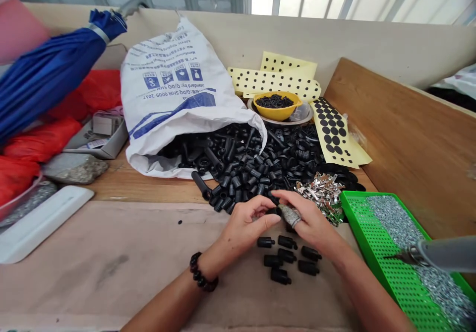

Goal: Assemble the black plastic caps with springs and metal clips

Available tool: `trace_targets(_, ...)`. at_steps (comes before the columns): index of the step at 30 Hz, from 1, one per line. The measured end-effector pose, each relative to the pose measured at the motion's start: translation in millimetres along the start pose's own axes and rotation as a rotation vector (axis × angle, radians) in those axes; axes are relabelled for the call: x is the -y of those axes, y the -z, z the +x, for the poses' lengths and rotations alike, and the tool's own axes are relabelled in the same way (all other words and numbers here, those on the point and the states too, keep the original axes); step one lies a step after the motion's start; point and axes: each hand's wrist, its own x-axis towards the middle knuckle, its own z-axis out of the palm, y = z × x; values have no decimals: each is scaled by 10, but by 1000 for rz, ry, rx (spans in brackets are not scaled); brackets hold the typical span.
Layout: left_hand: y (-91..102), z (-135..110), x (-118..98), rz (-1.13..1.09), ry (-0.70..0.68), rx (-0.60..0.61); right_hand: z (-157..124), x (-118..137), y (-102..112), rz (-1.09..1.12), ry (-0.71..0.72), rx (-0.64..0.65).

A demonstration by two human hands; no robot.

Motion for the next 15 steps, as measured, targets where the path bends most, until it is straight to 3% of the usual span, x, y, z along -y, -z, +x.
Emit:
trace_targets(5,-99,-60,-3,-197,65,42,-202,18,45,96,-48,-112)
trace_targets(10,-158,-106,16,-210,58,62,-376,97,20,-42,45,-41)
trace_targets(12,-171,-119,17,-214,69,55,-403,133,25,-33,11,-42)
trace_targets(15,-191,-133,7,-321,126,43,-421,182,32,90,-69,-143)
